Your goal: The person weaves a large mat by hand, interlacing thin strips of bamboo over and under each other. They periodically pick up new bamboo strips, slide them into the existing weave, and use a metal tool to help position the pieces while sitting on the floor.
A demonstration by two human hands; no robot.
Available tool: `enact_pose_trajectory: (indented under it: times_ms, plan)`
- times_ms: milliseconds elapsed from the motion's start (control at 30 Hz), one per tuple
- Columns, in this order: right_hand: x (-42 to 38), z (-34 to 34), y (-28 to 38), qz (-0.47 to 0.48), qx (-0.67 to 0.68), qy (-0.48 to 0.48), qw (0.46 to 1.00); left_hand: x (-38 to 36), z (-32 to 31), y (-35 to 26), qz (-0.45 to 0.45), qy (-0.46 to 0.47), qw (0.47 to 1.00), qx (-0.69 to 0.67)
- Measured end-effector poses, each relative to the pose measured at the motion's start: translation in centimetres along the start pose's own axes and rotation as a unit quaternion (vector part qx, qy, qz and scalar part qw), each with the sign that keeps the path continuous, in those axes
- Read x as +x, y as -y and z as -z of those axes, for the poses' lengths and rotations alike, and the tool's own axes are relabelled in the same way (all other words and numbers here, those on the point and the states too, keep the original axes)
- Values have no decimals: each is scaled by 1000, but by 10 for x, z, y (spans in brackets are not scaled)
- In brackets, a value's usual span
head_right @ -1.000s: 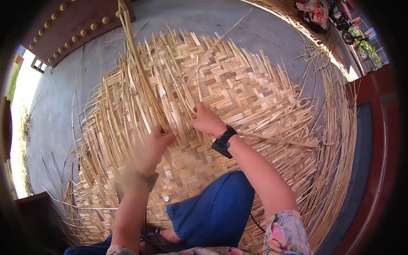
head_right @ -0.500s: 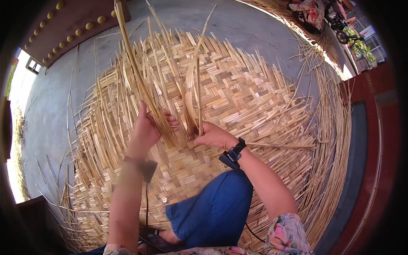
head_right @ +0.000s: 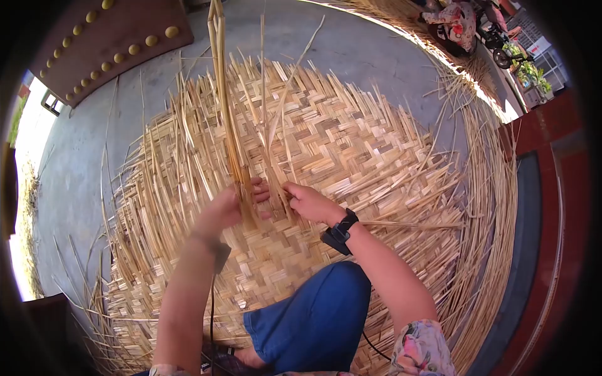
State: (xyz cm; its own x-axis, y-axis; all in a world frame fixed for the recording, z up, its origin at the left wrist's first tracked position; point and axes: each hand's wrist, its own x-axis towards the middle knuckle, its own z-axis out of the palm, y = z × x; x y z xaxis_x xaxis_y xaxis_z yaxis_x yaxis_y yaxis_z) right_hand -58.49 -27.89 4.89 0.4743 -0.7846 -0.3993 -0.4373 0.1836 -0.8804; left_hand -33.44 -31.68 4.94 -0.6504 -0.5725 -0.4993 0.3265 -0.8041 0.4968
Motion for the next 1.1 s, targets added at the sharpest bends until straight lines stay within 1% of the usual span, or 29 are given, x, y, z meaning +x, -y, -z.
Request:
enact_pose_trajectory:
  times_ms: [33, 67, 133, 167, 200, 233, 267, 300, 333, 400, 433, 500, 533, 600, 633, 667, 767, 800, 867, 900, 933, 967, 1000, 1033, 1067, 1100]
  plan:
    - [7, 7, -3, -15, -35, 46, 998, -1, 2, 3, -8, 13, 1000, 13]
    - [15, 14, -5, -27, -72, 93, 993, -4, 1, 6, -26, 0, 1000, -13]
    - [12, 20, 24, -32, -122, 64, 990, -13, -2, 7, -70, -25, 995, -63]
    - [11, 22, 37, -33, -148, 47, 987, -18, 7, 21, -179, -79, 979, -58]
    - [11, 22, 18, -19, -75, -9, 997, -27, 28, 51, -286, -133, 947, -53]
    - [-2, 29, 27, -16, -75, -24, 997, -43, 33, 69, -341, -199, 916, -73]
    - [-14, 38, 24, -20, -139, -25, 990, -59, 38, 86, -393, -265, 877, -85]
    - [-21, 44, 21, -25, -203, -27, 979, -76, 24, 96, -392, -339, 847, -122]
    - [-25, 44, 19, -42, -225, -34, 973, -85, 13, 105, -388, -410, 810, -160]
    - [-33, 43, 16, -77, -269, -56, 958, -88, 3, 118, -408, -407, 810, -110]
    - [-31, 41, 13, -60, -292, -67, 952, -90, -1, 122, -417, -403, 810, -83]
    - [-20, 34, 4, -28, -334, -88, 938, -82, 9, 127, -412, -430, 799, -83]
    - [-17, 35, 3, -31, -303, -85, 949, -77, 22, 130, -411, -435, 796, -83]
    - [-18, 31, 1, -82, -329, -23, 940, -74, 25, 130, -391, -444, 790, -157]
    - [-16, 30, 2, -104, -344, 7, 933, -77, 25, 134, -402, -438, 798, -100]
    - [-16, 26, -6, -185, -276, 87, 939, -79, 32, 144, -409, -432, 803, -41]
    - [-30, 22, 13, -144, -363, 23, 921, -79, 55, 149, -382, -416, 825, 34]
    - [-30, 23, 12, -141, -399, -18, 906, -91, 39, 129, -371, -415, 829, 52]
    - [-32, 29, -4, -36, -390, -71, 917, -122, -6, 91, -359, -402, 841, 47]
    - [-31, 32, -16, 15, -384, -98, 918, -136, -20, 86, -399, -386, 827, 89]
    - [-23, 35, -30, 6, -319, -54, 946, -148, -31, 82, -439, -357, 813, 135]
    - [-22, 30, -26, -58, -285, -36, 956, -161, -48, 81, -434, -389, 777, 237]
    - [-25, 23, -30, -20, -322, -89, 943, -154, -17, 97, -442, -411, 743, 288]
    - [-28, 23, -23, -16, -310, -92, 946, -153, -9, 103, -427, -429, 763, 226]
    - [-24, 23, -39, 12, -322, -109, 940, -153, 8, 107, -394, -458, 779, 166]
    - [-20, 23, -47, -12, -321, -110, 941, -153, 21, 113, -405, -455, 785, 115]
